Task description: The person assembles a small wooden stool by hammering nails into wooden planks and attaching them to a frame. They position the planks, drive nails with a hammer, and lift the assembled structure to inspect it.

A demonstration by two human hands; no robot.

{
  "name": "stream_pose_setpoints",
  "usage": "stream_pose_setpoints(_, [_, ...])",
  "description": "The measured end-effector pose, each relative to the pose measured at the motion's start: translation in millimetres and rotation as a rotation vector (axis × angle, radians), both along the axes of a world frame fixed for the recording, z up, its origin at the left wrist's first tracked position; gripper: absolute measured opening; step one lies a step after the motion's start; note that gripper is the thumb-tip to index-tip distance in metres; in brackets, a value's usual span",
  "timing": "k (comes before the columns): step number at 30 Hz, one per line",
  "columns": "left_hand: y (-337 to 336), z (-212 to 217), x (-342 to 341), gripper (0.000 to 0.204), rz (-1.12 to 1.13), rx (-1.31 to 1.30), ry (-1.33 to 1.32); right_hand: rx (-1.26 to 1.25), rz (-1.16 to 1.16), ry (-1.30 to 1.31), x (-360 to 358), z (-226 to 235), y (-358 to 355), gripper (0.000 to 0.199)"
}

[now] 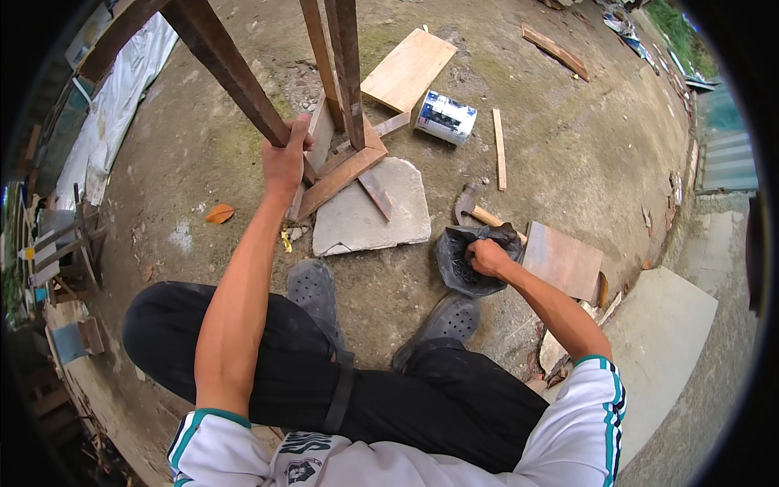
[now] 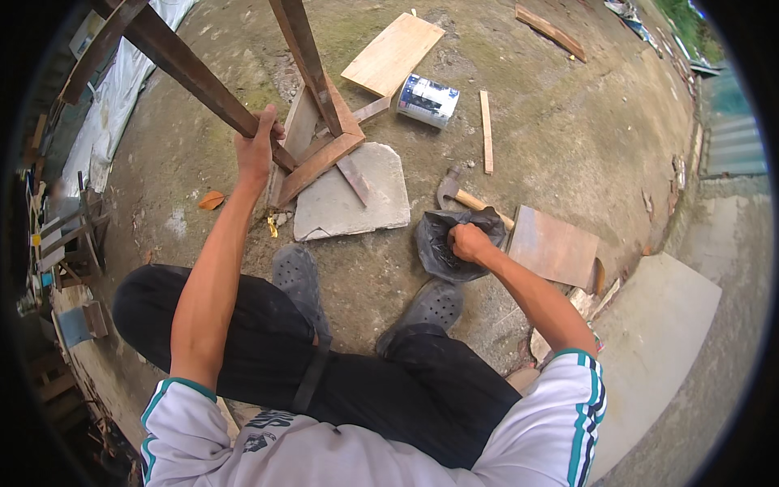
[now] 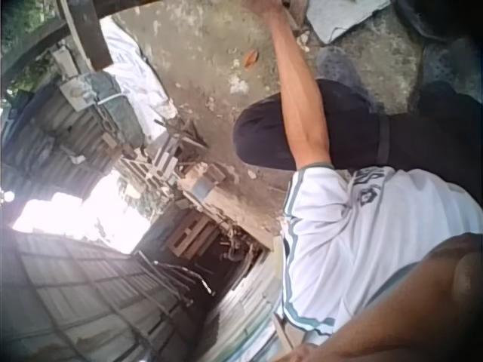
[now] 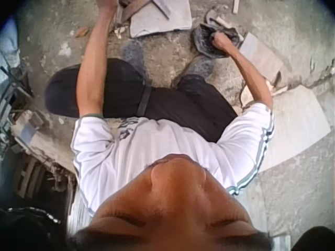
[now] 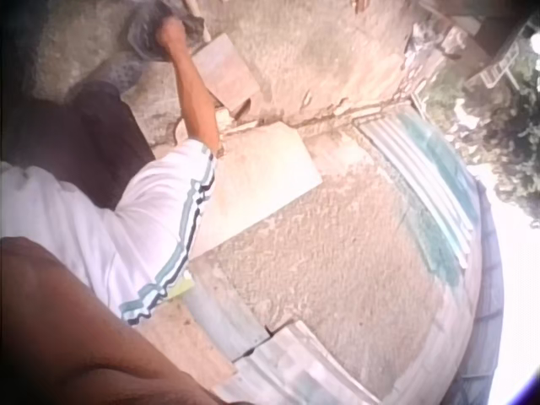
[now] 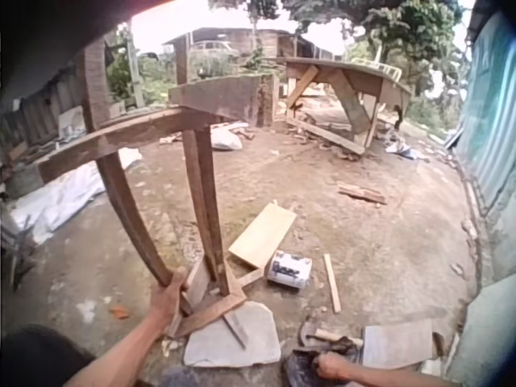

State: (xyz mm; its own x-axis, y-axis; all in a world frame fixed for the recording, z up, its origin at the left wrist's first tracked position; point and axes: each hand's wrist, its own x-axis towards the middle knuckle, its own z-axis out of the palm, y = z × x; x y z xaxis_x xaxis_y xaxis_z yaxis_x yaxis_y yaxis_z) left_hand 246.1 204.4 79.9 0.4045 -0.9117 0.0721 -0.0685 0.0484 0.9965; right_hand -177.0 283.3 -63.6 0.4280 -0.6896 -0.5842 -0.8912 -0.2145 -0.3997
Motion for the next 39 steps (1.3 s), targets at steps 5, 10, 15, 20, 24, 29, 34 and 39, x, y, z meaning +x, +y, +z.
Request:
stream_pose_setpoints(5, [-1.1, -2.2, 0.4, 0.036, -0.003, 0.010, 0.008, -0.097, 0.046, 0.108, 11.6, -3.7, 21.0, 0.017])
stream_pose_setpoints(10, [-1.3, -4.1, 3.2, 0.036, -0.016, -0.011, -0.007, -0.089, 0.107, 0.113, 14.3, -12.2, 23.1, 0.017])
stream_pose_setpoints(15, [-1.2, -2.8, 0.3, 0.036, 0.003, 0.006, 0.006, -0.062, 0.107, 0.046, 3.5, -17.7, 18.5, 0.020])
stream_pose_setpoints(20, [-1.1, -3.5, -0.9, 0.036, 0.012, 0.003, -0.003, 0.155, -0.139, -0.191, 2.1, -10.8, -4.6, 0.017])
stream_pose_setpoints(24, [-2.6, -7.1, 1.4, 0.037, 0.031, -0.001, 0.009, 0.274, -0.286, -0.202, 1.5, 0.0, -21.4, 0.021])
stream_pose_setpoints(29, [-3.1, -4.0, -4.0, 0.037, 0.032, 0.014, -0.001, 0.013, -0.162, -0.105, -11.8, -2.9, -22.3, 0.026])
stream_pose_setpoints(34, [-4.3, -8.0, -0.2, 0.037, 0.049, 0.012, 0.004, 0.081, -0.020, 0.054, -14.6, -5.9, -20.4, 0.026])
stream_pose_setpoints(39, [-3.9, -4.1, -5.1, 0.037, 0.054, 0.030, 0.003, 0.042, -0.016, 0.089, -13.6, -11.6, -2.7, 0.022])
